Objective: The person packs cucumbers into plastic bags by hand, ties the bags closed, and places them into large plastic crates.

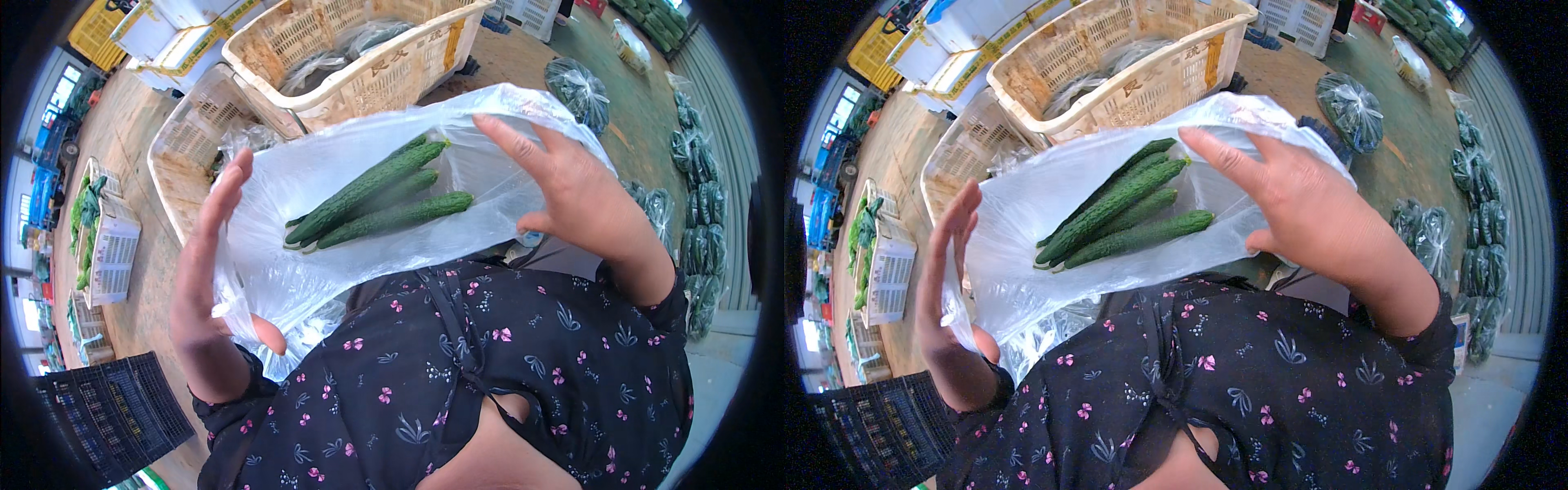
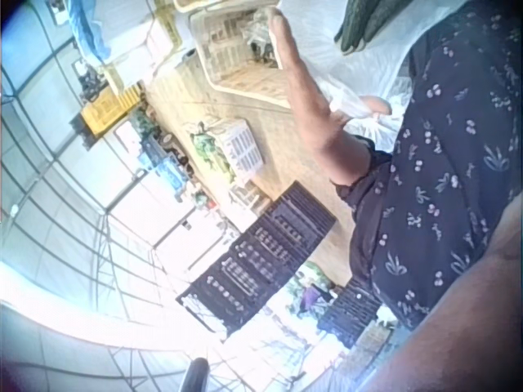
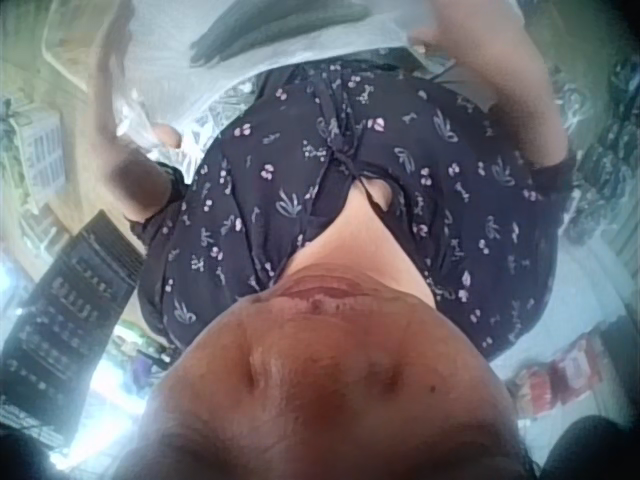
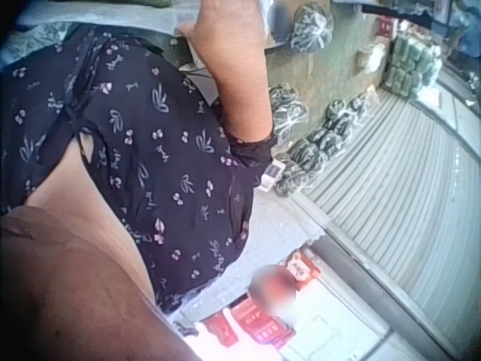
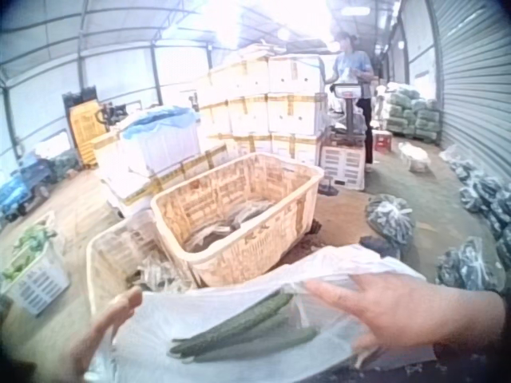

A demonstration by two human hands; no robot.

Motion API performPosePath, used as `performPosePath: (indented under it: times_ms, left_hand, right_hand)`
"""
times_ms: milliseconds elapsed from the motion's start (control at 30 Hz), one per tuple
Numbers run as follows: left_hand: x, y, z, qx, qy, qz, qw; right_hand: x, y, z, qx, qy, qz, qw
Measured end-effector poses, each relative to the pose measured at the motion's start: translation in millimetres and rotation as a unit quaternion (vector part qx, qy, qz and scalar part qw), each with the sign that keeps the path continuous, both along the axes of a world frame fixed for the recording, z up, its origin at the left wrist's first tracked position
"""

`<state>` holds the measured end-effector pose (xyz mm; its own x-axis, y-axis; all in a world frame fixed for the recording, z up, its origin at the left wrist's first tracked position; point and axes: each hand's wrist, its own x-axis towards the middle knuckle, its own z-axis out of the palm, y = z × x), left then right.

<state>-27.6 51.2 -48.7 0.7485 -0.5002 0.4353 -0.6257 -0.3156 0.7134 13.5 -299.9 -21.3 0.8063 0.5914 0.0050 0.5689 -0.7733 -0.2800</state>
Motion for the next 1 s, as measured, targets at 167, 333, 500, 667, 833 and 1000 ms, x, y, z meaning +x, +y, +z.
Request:
performPosePath:
  times_ms: [167, 333, 500, 667, 833, 1000]
  left_hand:
    - [15.0, -6.7, 23.2, -0.015, -0.104, -0.002, 0.994]
    - [14.5, -14.4, 34.6, 0.029, -0.190, 0.036, 0.981]
    - [13.5, -17.9, 6.0, 0.035, -0.123, -0.024, 0.992]
    - [6.9, -18.3, 4.2, 0.019, -0.103, 0.007, 0.995]
    - [-10.6, -26.1, 11.6, 0.047, -0.080, 0.020, 0.996]
    - [-25.5, -25.8, 7.6, 0.003, -0.047, 0.018, 0.999]
  right_hand:
    - [6.8, -1.4, 8.6, 0.024, -0.126, -0.008, 0.992]
    - [-7.6, -6.2, 22.0, 0.047, -0.108, -0.049, 0.992]
    - [-18.1, -3.8, 11.2, 0.004, -0.032, -0.046, 0.998]
    - [-19.3, -1.5, 12.2, 0.017, -0.037, -0.039, 0.998]
    - [-16.8, 1.5, 3.6, 0.071, -0.071, -0.007, 0.995]
    - [-27.2, 16.3, -1.1, 0.104, -0.011, 0.074, 0.992]
